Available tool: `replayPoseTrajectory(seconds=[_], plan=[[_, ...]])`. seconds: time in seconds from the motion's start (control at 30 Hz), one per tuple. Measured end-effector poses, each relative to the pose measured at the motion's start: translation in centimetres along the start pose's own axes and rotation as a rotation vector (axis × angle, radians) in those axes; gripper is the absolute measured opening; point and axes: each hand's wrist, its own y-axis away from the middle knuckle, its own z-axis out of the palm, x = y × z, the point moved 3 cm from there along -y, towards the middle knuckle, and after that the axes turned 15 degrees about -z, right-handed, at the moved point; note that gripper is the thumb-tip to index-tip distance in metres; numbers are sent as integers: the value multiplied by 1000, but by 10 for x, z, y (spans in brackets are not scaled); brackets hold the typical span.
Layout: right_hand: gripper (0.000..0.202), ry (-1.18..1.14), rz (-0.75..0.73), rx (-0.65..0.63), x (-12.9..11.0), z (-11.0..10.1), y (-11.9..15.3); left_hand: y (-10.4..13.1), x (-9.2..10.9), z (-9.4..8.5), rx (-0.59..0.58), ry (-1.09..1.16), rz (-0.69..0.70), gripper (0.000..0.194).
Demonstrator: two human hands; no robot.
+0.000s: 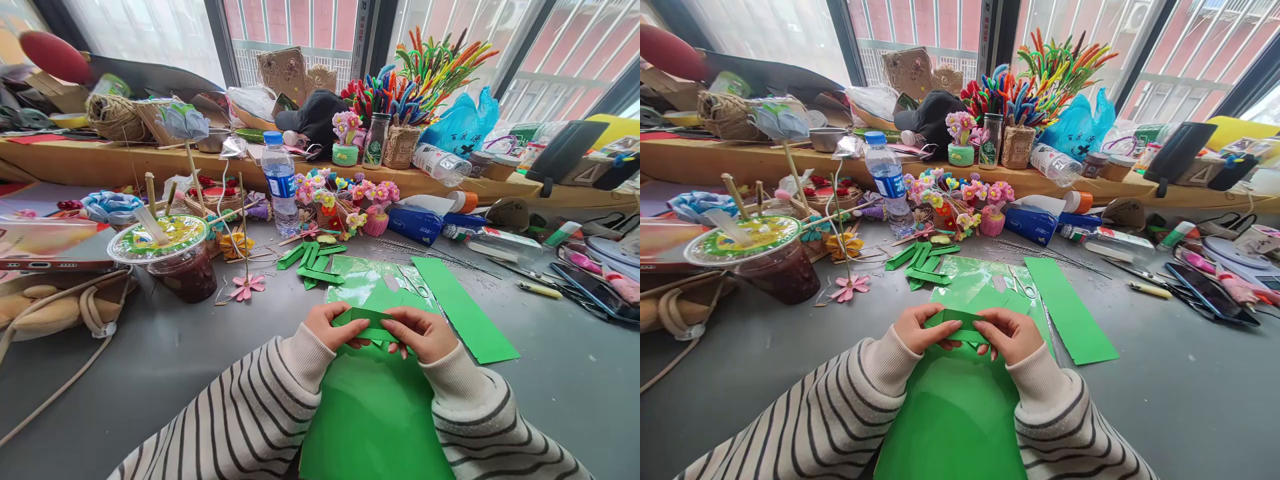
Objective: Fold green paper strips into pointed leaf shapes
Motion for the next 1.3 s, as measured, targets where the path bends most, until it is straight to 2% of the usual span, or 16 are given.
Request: replayPoseTrajectory(seconds=[0.2,0.37,0.6,1.07,1.3], plan=[[19,50,-71,3,0,-1,0,1,-1,3,-73,-20,-44,22],[22,10,-72,-7,-2,1,0,0,-3,6,-141,-4,-7,21],[24,-104,8,8,1,4,0,-2,-6,4,-78,-82,90,20],[28,-88,34,-41,2,4,0,-1,-4,4,-69,-53,111,20],[27,-76,-46,-19,0,4,1,-2,-4,3,-45,-42,116,22]])
